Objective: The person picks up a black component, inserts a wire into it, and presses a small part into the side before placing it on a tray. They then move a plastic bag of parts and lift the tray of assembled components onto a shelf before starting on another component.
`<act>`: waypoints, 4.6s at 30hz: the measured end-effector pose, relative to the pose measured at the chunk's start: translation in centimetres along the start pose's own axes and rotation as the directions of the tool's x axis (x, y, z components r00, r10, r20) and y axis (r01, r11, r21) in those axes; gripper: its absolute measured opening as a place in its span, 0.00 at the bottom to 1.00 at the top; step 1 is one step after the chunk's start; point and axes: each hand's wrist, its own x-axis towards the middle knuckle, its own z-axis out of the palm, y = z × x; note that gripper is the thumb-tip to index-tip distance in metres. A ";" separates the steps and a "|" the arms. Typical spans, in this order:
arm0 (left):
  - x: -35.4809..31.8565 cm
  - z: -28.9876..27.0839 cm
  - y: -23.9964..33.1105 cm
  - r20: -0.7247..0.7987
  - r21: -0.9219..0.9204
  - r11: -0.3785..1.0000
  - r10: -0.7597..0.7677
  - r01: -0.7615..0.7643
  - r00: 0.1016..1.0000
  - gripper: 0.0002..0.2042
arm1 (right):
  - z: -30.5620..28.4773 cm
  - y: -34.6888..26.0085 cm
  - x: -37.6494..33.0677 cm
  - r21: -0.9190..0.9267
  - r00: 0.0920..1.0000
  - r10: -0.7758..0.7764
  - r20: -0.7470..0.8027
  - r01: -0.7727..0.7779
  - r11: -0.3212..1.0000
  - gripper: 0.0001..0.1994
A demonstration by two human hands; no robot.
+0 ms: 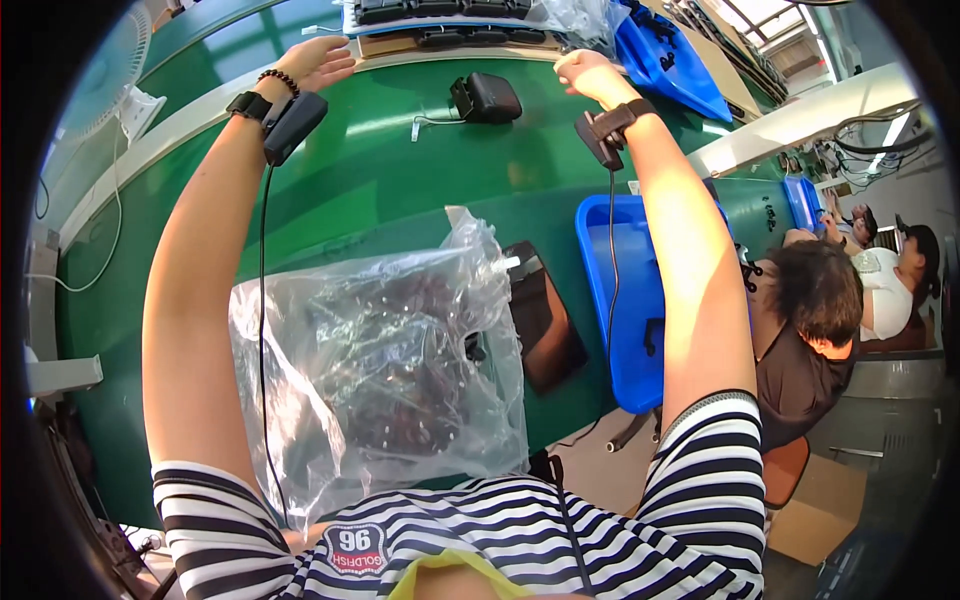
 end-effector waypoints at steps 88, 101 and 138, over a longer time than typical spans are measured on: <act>11.7 -24.7 3.8 -0.116 0.454 0.889 0.001 0.052 0.993 0.14 | 8.8 -9.3 14.0 0.460 0.989 -0.117 -0.091 0.146 0.876 0.10; 15.2 -22.1 1.5 0.555 0.034 0.964 0.202 -0.264 0.807 0.18 | 5.0 -12.5 10.4 0.919 0.861 0.347 0.371 -0.395 -0.003 0.09; -3.3 -22.6 0.6 -0.235 0.892 0.451 0.387 0.040 0.892 0.09 | 5.0 -21.3 6.7 0.870 0.888 0.011 0.459 -0.453 0.194 0.09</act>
